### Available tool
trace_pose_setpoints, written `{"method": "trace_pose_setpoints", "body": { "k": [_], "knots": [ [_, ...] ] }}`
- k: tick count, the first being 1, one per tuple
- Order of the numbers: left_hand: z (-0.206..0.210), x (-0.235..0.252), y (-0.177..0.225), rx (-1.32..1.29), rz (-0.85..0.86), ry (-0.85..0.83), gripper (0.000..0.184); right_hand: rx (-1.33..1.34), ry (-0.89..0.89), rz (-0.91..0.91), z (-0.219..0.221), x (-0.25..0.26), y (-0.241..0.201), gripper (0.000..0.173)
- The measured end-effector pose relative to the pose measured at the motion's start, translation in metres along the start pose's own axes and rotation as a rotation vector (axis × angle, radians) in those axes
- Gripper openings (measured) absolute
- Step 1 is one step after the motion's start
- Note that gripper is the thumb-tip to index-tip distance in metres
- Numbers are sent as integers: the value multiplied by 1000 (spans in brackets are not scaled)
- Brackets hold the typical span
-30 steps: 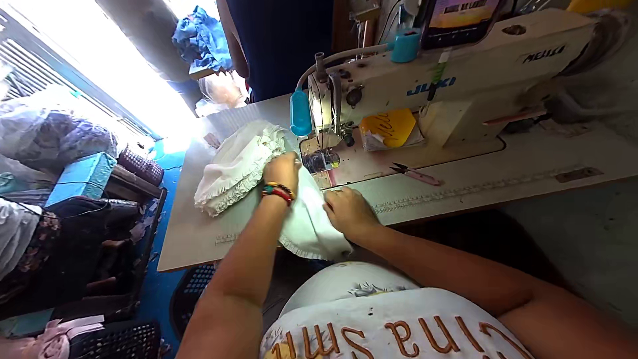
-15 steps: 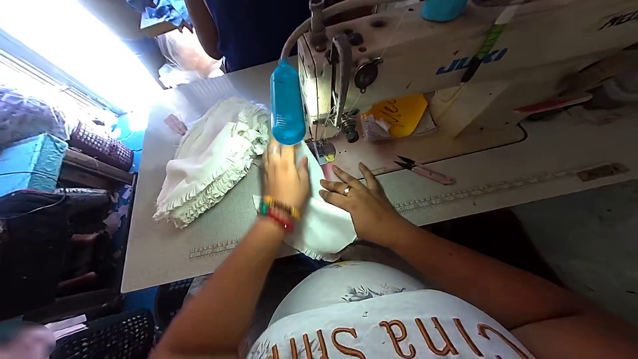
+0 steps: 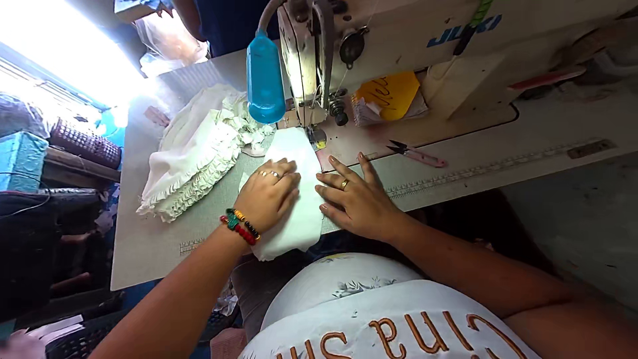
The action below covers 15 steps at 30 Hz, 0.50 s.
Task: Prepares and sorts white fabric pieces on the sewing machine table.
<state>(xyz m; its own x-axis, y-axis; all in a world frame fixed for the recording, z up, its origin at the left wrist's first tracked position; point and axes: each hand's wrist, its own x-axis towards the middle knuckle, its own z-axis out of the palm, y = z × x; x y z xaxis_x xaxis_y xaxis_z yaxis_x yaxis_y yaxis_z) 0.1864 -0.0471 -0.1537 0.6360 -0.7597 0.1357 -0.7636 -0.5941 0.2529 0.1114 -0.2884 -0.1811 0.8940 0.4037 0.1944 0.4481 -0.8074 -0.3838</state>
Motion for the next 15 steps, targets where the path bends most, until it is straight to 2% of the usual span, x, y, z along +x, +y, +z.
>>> {"method": "trace_pose_setpoints", "body": {
  "k": [1,4,5,9,15],
  "knots": [
    [3,14,5,-54,-55,39,35,4,0,-2,0,0,1,47],
    [15,48,7,-194,-304,29,46,2,-8,-3,-1,-1,2,47],
    [21,53,6,-194,-337,34,47,-3,-7,-2,-1,-1,2,47],
    [30,64,2,-153,-355,-2,55,-14,-10,37,0,1,3,50],
    [34,70,-9,-158,-337,71,57,0,-33,72,-2,8,7,52]
  ]
}}
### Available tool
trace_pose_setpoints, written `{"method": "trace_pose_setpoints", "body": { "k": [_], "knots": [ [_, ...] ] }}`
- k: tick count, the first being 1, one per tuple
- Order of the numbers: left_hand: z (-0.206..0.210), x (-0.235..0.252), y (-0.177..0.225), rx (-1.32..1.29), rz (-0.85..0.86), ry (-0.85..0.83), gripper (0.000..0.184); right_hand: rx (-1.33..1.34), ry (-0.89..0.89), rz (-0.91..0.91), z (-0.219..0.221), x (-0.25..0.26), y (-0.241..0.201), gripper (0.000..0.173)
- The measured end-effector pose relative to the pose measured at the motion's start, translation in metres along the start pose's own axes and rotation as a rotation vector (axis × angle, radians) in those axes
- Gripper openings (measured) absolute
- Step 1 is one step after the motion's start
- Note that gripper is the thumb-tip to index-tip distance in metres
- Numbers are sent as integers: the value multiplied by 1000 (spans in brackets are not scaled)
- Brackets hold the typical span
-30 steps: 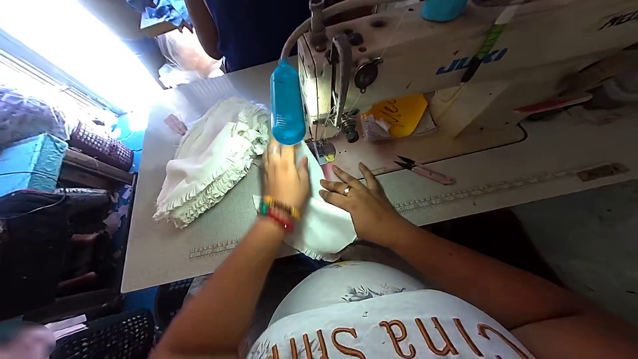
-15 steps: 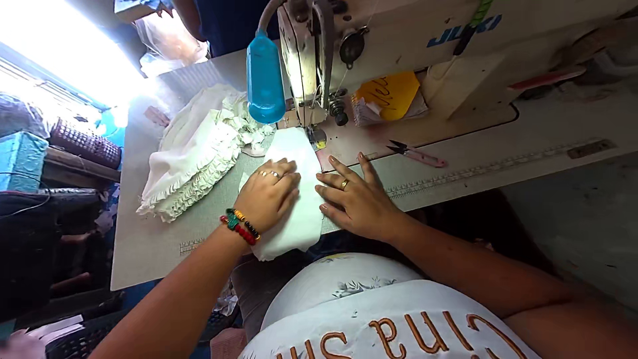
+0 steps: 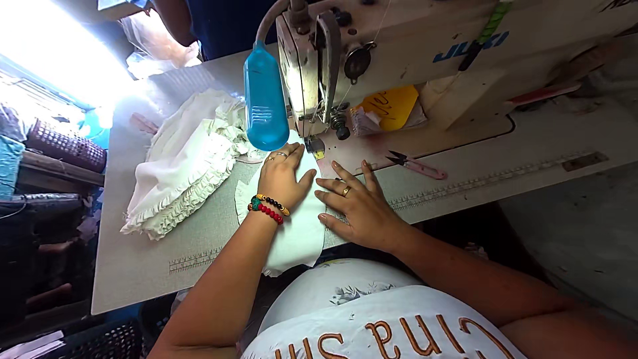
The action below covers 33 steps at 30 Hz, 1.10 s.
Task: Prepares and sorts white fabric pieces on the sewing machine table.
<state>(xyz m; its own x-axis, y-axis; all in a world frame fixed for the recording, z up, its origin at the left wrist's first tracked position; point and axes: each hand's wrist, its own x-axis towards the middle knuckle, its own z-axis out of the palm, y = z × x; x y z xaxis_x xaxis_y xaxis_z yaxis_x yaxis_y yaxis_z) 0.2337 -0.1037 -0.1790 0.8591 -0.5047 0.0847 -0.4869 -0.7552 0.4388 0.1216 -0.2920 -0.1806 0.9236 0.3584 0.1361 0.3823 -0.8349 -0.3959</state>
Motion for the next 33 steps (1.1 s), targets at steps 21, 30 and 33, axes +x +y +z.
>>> {"method": "trace_pose_setpoints", "body": {
  "k": [21,30,33],
  "knots": [
    [-3,4,1,17,-17,-40,59,-450,574,606,-98,-57,181,72],
    [-5,4,0,25,-19,-60,59,-453,394,727,-97,-53,178,61],
    [-5,4,-2,29,-11,-55,61,-471,436,703,-94,-55,180,59]
  ]
}}
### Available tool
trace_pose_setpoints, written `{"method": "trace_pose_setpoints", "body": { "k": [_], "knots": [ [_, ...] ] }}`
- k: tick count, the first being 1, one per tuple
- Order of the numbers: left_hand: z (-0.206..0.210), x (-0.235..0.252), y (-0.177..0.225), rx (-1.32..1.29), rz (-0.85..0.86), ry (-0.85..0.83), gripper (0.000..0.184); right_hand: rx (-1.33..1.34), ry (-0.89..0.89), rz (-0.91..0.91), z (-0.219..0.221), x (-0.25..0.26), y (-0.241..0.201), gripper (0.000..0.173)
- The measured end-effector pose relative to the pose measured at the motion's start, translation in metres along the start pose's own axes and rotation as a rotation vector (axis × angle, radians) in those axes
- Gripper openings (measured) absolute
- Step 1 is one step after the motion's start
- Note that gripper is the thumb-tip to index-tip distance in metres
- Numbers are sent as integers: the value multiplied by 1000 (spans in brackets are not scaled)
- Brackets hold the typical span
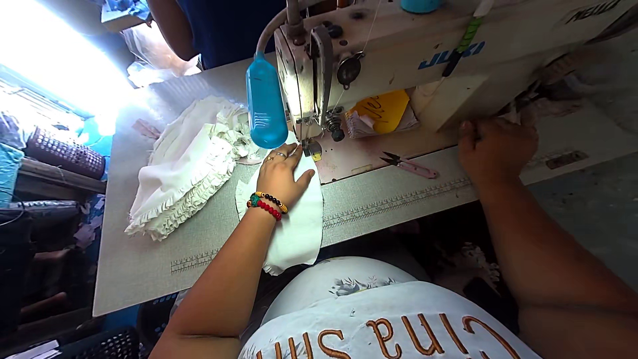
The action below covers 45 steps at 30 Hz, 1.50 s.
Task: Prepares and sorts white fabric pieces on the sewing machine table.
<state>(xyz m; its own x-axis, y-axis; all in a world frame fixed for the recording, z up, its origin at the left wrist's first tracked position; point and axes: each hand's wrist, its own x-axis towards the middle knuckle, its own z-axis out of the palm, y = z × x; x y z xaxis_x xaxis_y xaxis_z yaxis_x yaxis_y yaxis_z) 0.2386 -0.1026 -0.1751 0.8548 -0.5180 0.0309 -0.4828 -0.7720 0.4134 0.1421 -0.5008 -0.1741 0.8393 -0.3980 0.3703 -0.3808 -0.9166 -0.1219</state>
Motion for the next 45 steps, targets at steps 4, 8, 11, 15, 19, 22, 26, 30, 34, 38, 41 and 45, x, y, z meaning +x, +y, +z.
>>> {"method": "trace_pose_setpoints", "body": {
  "k": [4,8,11,15,19,22,26,30,34,38,41,45],
  "knots": [
    [1,0,0,-2,10,1,60,70,128,-9,-3,-5,1,58],
    [1,3,-2,-4,0,11,59,277,193,-310,-17,-47,-55,63],
    [1,5,-2,-6,1,17,60,609,27,-685,-19,-108,-123,53],
    [-6,-9,2,-38,51,48,57,654,-352,-1014,-17,-143,-158,52],
    [-9,-67,6,109,246,-22,69,673,-354,-1070,-19,-139,-155,48],
    [-3,-90,-4,139,243,-25,78,693,-368,-1073,-19,-137,-156,47],
    [-4,-88,-6,162,210,-19,81,703,-380,-1081,-17,-135,-157,47],
    [-4,-86,-6,159,197,-16,79,686,-394,-1096,-17,-130,-157,48],
    [-5,-80,-5,171,152,-42,79,674,-417,-1067,-16,-121,-157,47],
    [-6,-71,-1,168,104,-33,77,632,-462,-1043,-16,-107,-157,47],
    [-5,-65,-1,170,75,-26,77,623,-465,-1047,-12,-97,-156,46],
    [-3,-56,-4,170,61,-8,76,629,-446,-1045,-8,-85,-158,45]
  ]
}}
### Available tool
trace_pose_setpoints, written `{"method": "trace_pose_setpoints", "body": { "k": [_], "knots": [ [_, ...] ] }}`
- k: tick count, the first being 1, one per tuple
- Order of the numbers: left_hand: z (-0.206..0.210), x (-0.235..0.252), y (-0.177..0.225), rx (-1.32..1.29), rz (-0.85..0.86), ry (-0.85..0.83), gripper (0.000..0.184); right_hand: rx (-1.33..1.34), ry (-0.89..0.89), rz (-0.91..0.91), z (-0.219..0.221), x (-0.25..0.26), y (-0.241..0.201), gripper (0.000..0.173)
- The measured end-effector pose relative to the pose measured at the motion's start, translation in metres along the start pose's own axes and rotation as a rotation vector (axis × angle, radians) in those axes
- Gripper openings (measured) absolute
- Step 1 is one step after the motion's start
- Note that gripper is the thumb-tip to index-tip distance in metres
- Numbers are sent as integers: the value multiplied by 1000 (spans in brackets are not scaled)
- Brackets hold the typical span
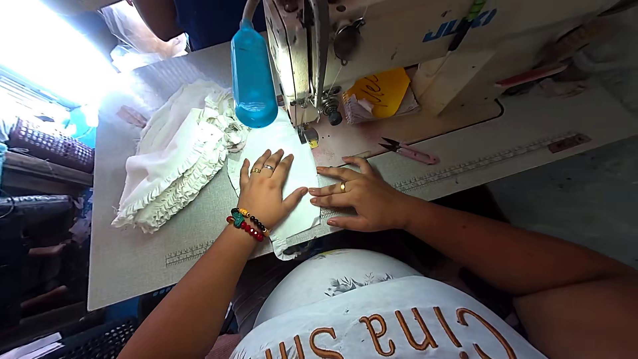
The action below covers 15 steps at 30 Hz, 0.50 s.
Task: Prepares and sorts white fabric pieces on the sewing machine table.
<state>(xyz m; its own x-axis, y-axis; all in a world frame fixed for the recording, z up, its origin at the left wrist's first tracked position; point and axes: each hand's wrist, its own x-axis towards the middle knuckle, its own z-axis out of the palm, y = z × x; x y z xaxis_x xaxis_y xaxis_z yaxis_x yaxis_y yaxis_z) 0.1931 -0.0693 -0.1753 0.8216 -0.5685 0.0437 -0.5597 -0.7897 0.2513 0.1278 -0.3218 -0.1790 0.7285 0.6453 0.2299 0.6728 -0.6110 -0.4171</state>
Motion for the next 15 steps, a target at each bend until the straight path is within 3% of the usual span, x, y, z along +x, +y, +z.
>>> {"method": "trace_pose_setpoints", "body": {
  "k": [10,15],
  "knots": [
    [-2,28,-13,-8,-48,-2,77,-25,16,80,-5,9,12,48],
    [-5,40,-20,0,-44,-3,75,-20,262,178,-21,-14,27,42]
  ]
}}
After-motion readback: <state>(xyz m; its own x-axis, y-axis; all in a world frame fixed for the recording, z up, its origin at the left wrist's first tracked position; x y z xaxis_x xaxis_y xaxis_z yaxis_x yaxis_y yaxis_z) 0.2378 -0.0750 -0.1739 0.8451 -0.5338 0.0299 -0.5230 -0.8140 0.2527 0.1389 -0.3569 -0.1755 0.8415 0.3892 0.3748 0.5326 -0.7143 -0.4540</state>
